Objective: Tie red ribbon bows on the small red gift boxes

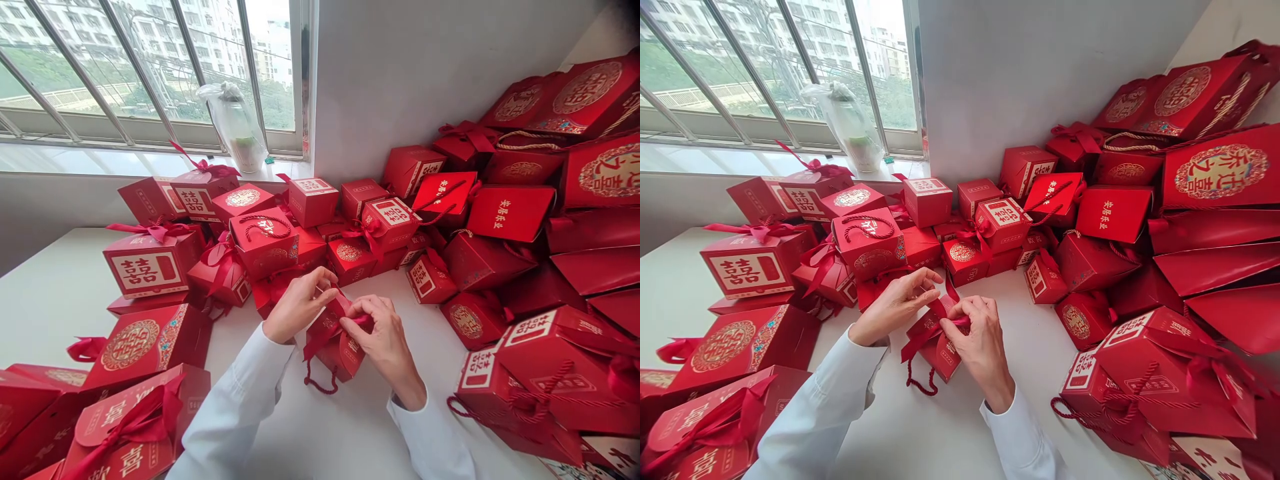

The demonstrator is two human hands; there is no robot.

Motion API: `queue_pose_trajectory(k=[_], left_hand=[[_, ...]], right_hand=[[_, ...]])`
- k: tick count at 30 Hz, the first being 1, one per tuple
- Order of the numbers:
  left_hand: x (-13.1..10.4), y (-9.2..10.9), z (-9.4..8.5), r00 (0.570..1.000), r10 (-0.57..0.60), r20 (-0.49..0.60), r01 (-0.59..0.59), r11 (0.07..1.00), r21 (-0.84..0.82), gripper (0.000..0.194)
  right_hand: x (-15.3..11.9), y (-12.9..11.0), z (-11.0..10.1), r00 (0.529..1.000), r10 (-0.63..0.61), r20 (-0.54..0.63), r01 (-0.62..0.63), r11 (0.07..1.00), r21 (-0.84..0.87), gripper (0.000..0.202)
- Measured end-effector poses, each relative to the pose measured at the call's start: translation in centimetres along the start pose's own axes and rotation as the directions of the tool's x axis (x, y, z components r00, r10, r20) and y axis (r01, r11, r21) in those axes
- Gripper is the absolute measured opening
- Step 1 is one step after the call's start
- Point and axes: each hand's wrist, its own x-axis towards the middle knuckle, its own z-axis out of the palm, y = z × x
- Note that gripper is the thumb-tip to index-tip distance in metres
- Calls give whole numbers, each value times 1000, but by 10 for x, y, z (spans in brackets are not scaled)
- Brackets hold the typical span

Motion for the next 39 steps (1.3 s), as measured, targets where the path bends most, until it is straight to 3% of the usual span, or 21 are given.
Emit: queue_pose_trajectory(k=[5,7,15,28,39], left_hand=[[-11,3,-18,981,8,195,-12,1000,23,35],[-11,2,-20,974,15,227,-24,999,34,33],[0,-1,-9,985,47,169,-49,999,9,16],[1,3,2,976,52,212,-61,997,37,22],[2,5,1,963,190,194,-214,970,114,22]], right_hand=[[-1,4,-2,999,24,28,-25,999,47,7],[-1,4,-2,999,29,31,-30,998,53,7],[-1,7,-1,998,44,44,-47,995,92,6],[-1,8,-1,999,9,39,-12,997,73,9],[0,7,-1,999,11,47,-15,996,83,9]])
